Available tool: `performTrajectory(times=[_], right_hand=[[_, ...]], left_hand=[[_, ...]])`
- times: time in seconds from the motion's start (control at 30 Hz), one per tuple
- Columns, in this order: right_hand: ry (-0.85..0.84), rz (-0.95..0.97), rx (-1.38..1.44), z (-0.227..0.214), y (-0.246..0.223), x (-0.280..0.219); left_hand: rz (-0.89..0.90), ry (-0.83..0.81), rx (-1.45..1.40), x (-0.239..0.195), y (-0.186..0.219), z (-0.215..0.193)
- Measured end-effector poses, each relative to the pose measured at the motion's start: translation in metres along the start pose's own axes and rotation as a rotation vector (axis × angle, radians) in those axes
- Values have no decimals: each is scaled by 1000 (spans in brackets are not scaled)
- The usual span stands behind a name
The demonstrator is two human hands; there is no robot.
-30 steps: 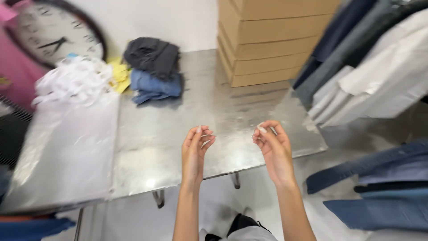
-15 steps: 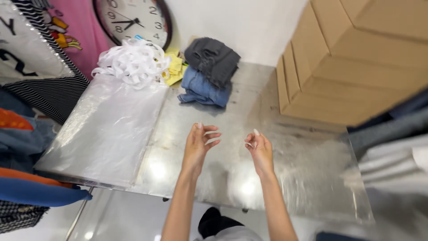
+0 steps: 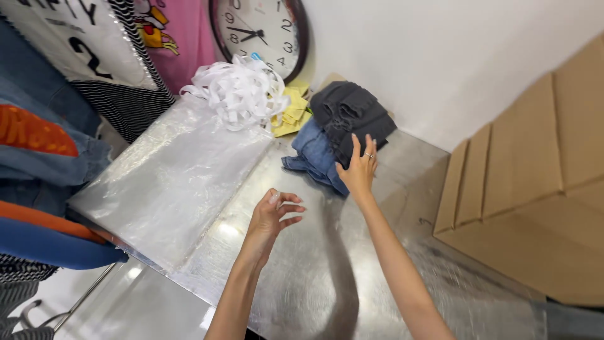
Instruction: The person picks up folded clothes from a metal table, unfolds them, and places them on hangers. They then hang the clothes on a metal clothing rack. The items handled include a light blue baseball jersey, a light blue button-up shirt, and several pairs of jeans.
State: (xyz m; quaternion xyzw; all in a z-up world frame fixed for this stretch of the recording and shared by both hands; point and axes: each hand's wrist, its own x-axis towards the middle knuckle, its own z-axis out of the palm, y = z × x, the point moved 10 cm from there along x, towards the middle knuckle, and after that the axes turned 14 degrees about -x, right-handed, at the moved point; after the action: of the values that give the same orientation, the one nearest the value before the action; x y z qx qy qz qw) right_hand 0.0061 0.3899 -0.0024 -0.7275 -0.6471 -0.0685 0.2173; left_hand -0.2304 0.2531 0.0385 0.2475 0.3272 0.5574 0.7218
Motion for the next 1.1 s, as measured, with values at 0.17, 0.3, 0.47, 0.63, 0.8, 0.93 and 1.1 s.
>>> performTrajectory(times=[0.17, 0.3, 0.47, 0.63, 0.8, 0.93, 1.1], right_hand=[[-77, 59, -118, 47, 7, 37], [-79, 91, -234, 70, 27, 48], [183, -52, -216, 33, 32, 47], [319, 98, 12, 8, 95, 52], [485, 345, 286, -60, 142, 0], [519, 464, 493, -130, 141, -81], [537, 621, 605, -158, 171, -202]], left_hand=[[23, 145, -151, 5, -3, -29], [53, 270, -217, 5, -4, -60], [26, 297, -154, 22, -1, -48], [-8, 257, -131, 27, -2, -32], [-89, 214, -91, 27, -17, -21], [-163, 186, -92, 31, -39, -9], [-346, 47, -82, 7, -65, 30]])
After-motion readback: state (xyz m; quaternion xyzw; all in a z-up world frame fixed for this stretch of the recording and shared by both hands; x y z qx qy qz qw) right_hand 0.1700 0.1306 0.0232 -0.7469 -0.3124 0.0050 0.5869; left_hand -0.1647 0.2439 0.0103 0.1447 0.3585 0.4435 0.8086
